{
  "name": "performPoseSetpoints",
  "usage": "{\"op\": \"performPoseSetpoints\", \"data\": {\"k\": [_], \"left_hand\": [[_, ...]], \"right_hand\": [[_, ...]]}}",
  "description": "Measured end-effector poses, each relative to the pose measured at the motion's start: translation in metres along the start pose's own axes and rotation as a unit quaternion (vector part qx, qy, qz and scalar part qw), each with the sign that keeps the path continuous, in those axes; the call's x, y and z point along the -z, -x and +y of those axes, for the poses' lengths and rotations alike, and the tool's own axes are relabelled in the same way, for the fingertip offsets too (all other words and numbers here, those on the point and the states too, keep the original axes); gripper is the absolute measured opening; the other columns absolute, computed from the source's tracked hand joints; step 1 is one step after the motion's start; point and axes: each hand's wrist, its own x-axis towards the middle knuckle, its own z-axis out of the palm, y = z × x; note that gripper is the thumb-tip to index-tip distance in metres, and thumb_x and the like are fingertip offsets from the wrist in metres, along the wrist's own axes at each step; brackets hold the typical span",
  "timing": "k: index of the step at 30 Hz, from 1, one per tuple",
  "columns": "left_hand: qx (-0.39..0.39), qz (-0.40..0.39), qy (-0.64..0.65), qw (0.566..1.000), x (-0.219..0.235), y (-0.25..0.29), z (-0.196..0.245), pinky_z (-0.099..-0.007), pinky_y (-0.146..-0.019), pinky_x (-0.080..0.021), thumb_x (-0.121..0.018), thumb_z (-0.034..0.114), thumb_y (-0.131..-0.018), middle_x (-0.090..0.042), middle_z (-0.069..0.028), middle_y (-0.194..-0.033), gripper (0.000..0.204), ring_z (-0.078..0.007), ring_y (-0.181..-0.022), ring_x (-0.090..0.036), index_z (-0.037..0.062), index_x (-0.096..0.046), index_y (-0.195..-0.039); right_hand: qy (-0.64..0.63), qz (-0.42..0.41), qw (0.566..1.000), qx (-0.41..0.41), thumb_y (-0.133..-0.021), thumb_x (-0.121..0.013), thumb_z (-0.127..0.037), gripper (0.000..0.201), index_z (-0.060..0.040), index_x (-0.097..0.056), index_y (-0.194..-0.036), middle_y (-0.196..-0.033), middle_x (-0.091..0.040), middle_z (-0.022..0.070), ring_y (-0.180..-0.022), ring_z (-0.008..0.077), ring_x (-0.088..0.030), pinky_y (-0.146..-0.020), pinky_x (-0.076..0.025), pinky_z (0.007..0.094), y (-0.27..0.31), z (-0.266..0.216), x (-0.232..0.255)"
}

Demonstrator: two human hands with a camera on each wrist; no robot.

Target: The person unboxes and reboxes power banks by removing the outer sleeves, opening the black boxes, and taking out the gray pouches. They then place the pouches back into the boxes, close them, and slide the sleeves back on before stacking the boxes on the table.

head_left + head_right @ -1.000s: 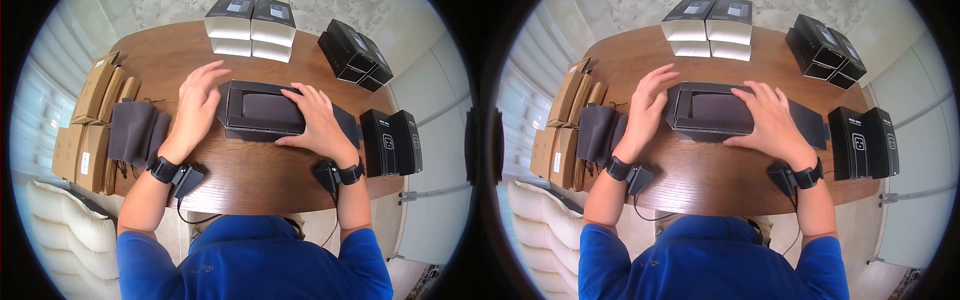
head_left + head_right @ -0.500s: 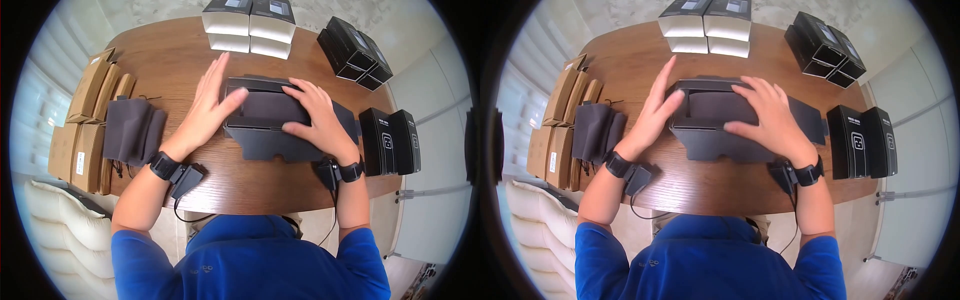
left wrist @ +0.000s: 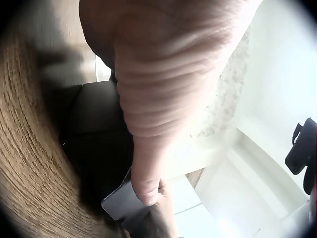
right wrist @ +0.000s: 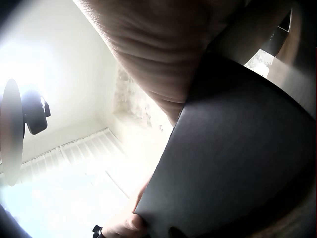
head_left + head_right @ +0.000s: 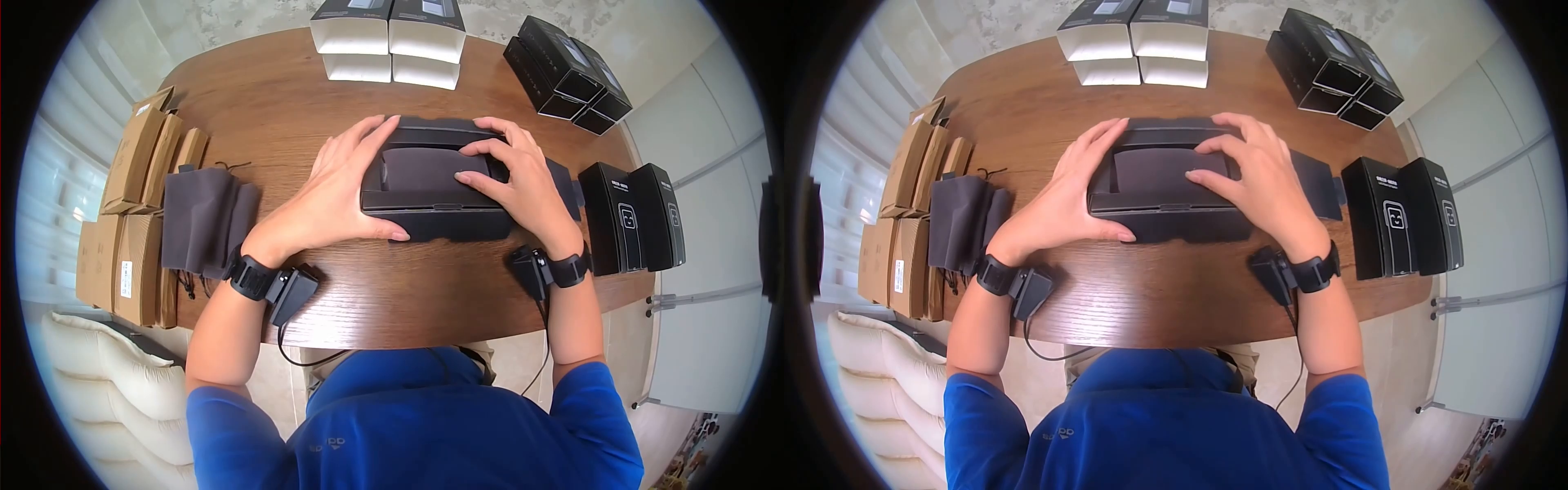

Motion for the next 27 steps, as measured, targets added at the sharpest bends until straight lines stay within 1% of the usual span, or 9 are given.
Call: {"op": "performPoseSetpoints", "data": {"k": [7,10,13,16,19,23,25,26,27], "left_hand": [[0.002,-0.001,0.004,1.0,0.003,-0.001,0.005,-0.0463,-0.108,-0.031,-0.085,0.034,-0.061,-0.033,-0.0211,-0.139,0.102,-0.04,-0.129,-0.032,0.0077,-0.031,-0.143],[0.003,-0.001,-0.004,1.0,0.003,-0.001,0.004,-0.0457,-0.108,-0.032,-0.085,0.034,-0.061,-0.033,-0.021,-0.139,0.101,-0.0393,-0.13,-0.032,0.007,-0.032,-0.142],[0.002,-0.001,-0.003,1.0,0.003,-0.001,0.004,-0.0458,-0.108,-0.032,-0.085,0.034,-0.061,-0.033,-0.0212,-0.14,0.101,-0.0393,-0.13,-0.032,0.0069,-0.032,-0.143],[0.003,0.003,0.004,1.0,0.003,0.0,0.006,-0.0455,-0.108,-0.031,-0.085,0.034,-0.061,-0.033,-0.0214,-0.139,0.102,-0.0394,-0.131,-0.031,0.0065,-0.031,-0.143],[-0.012,0.016,0.023,1.0,0.002,0.0,0.004,-0.0465,-0.109,-0.029,-0.085,0.036,-0.061,-0.032,-0.0222,-0.141,0.104,-0.0398,-0.131,-0.031,0.0064,-0.03,-0.144],[-0.035,0.029,-0.005,0.999,0.0,0.002,-0.002,-0.0474,-0.11,-0.027,-0.083,0.042,-0.063,-0.031,-0.0233,-0.142,0.103,-0.0401,-0.131,-0.031,0.0061,-0.03,-0.144],[-0.056,0.052,-0.032,0.997,0.002,0.0,0.0,-0.0487,-0.11,-0.025,-0.078,0.046,-0.069,-0.031,-0.0242,-0.143,0.098,-0.0408,-0.13,-0.031,0.0042,-0.03,-0.143],[-0.059,0.051,-0.032,0.996,0.005,-0.001,0.003,-0.0487,-0.11,-0.025,-0.078,0.046,-0.069,-0.031,-0.0242,-0.143,0.098,-0.0408,-0.13,-0.031,0.0042,-0.03,-0.143],[-0.08,0.092,-0.042,0.992,0.01,-0.001,0.005,-0.0474,-0.109,-0.027,-0.075,0.044,-0.073,-0.036,-0.0235,-0.14,0.088,-0.0393,-0.128,-0.036,0.0022,-0.035,-0.14]], "right_hand": [[0.016,0.009,0.999,0.026,-0.079,-0.072,-0.027,0.023,-0.0108,-0.071,-0.095,-0.125,-0.054,0.01,-0.117,0.0297,-0.048,-0.099,-0.035,0.0398,0.001,0.005,-0.006],[-0.03,-0.001,0.999,-0.013,-0.079,-0.071,-0.023,0.018,-0.0093,-0.07,-0.091,-0.124,-0.055,0.0093,-0.116,0.0293,-0.048,-0.1,-0.034,0.0394,0.0,0.0,-0.003],[-0.055,-0.015,0.998,-0.014,-0.079,-0.071,-0.017,0.013,-0.0076,-0.067,-0.087,-0.124,-0.054,0.0079,-0.114,0.0278,-0.048,-0.097,-0.038,0.0379,-0.001,-0.002,-0.002],[-0.118,0.026,0.993,-0.009,-0.08,-0.07,-0.011,0.011,-0.0053,-0.063,-0.086,-0.119,-0.057,0.0074,-0.108,0.0256,-0.054,-0.09,-0.043,0.0342,-0.002,-0.002,-0.005],[-0.393,0.124,0.908,-0.067,-0.09,-0.063,-0.012,0.014,-0.0006,-0.057,-0.095,-0.104,-0.064,0.0084,-0.094,0.0128,-0.058,-0.085,-0.044,0.0242,-0.004,-0.001,-0.009],[-0.477,0.15,0.86,-0.1,-0.095,-0.058,-0.014,0.013,-0.0024,-0.054,-0.1,-0.1,-0.063,0.0061,-0.09,0.0074,-0.057,-0.084,-0.044,0.0217,-0.005,0.009,-0.007],[-0.579,0.126,0.794,-0.137,-0.096,-0.056,-0.017,0.013,-0.0045,-0.054,-0.1,-0.097,-0.062,0.0032,-0.085,0.0056,-0.056,-0.08,-0.045,0.0211,-0.004,0.013,-0.005],[-0.578,0.13,0.794,-0.137,-0.096,-0.056,-0.017,0.013,-0.0045,-0.054,-0.1,-0.097,-0.062,0.0032,-0.085,0.0056,-0.056,-0.08,-0.045,0.0211,-0.005,0.012,-0.005],[-0.617,0.13,0.763,-0.145,-0.096,-0.056,-0.018,0.014,-0.0051,-0.053,-0.101,-0.095,-0.061,0.0021,-0.084,0.0053,-0.056,-0.076,-0.045,0.0206,-0.005,0.01,-0.004]]}}
